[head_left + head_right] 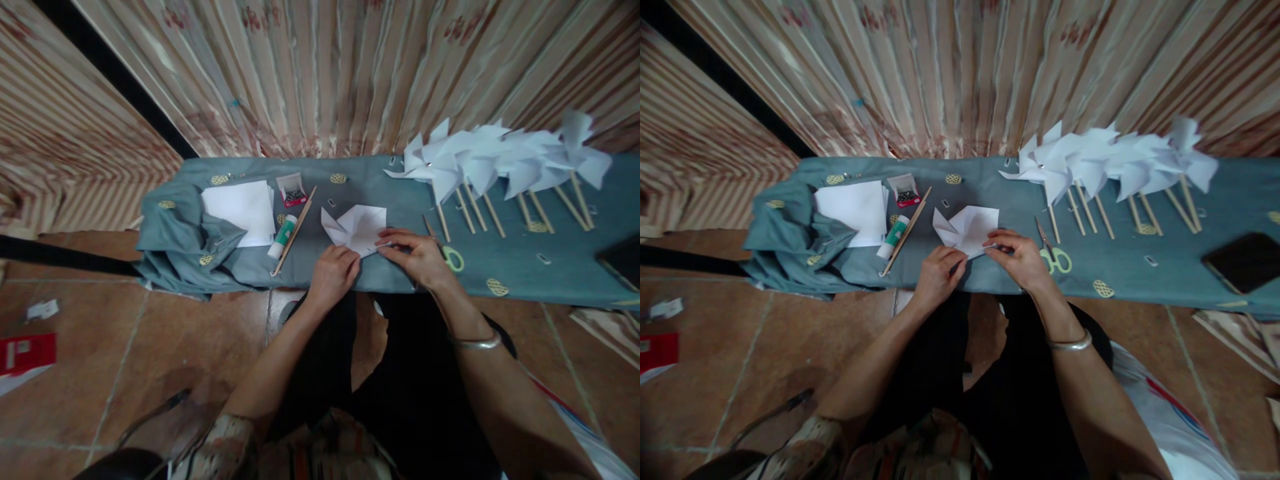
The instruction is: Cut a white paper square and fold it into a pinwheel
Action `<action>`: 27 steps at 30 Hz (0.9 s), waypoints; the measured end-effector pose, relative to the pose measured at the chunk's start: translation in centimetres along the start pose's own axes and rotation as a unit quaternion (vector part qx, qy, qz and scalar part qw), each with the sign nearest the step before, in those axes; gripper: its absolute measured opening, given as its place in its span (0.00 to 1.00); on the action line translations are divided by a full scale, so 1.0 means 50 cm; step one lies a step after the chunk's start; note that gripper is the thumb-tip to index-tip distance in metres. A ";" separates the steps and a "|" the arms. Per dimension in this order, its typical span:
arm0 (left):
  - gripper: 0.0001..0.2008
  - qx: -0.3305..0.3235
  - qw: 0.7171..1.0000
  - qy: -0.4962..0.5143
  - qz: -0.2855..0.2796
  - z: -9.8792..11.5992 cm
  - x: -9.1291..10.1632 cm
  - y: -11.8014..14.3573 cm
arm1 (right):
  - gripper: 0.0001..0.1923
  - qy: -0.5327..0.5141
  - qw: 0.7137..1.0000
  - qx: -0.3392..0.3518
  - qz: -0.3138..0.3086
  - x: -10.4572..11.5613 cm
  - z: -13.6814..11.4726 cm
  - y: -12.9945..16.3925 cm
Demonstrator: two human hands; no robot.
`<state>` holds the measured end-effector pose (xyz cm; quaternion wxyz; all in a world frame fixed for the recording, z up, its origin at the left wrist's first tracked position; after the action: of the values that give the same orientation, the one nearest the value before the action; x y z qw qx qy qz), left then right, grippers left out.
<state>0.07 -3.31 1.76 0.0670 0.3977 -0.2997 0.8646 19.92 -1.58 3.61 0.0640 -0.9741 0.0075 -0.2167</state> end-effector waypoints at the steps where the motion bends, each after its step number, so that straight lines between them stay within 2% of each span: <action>1: 0.10 0.000 1.000 0.004 0.004 0.001 -0.001 0.001 | 0.08 -0.012 1.000 -0.007 0.002 -0.002 0.001 -0.005; 7: 0.09 -0.010 1.000 0.026 0.015 0.004 -0.002 0.009 | 0.10 -0.048 0.997 -0.052 0.014 -0.007 0.006 -0.025; 13: 0.10 0.007 0.999 0.037 0.013 0.008 -0.001 0.020 | 0.06 -0.002 1.000 -0.012 0.025 -0.038 0.002 -0.039; 18: 0.16 0.031 0.999 0.030 -0.015 0.010 -0.004 0.024 | 0.05 0.037 0.999 0.008 0.011 -0.054 -0.002 -0.049; 23: 0.13 0.001 0.999 0.008 -0.052 0.013 -0.006 0.023 | 0.06 0.031 0.999 0.005 0.006 -0.044 -0.007 -0.044; 27: 0.13 0.002 0.999 0.007 -0.050 0.010 -0.008 0.024 | 0.14 0.023 1.000 0.001 -0.008 -0.022 -0.014 -0.039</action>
<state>0.24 -4.52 1.16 0.1114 0.4065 -0.2774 0.8633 18.61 0.30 4.03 0.0627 -0.9688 0.0013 -0.2396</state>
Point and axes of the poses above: each hand's wrist, its own y-axis away from the middle knuckle, its own x-axis out of the back of the hand, z = x × y, the point moved 1 cm from there along -y, towards the middle knuckle, and after that the axes turned 3 degrees about z, right-handed, at the moved point
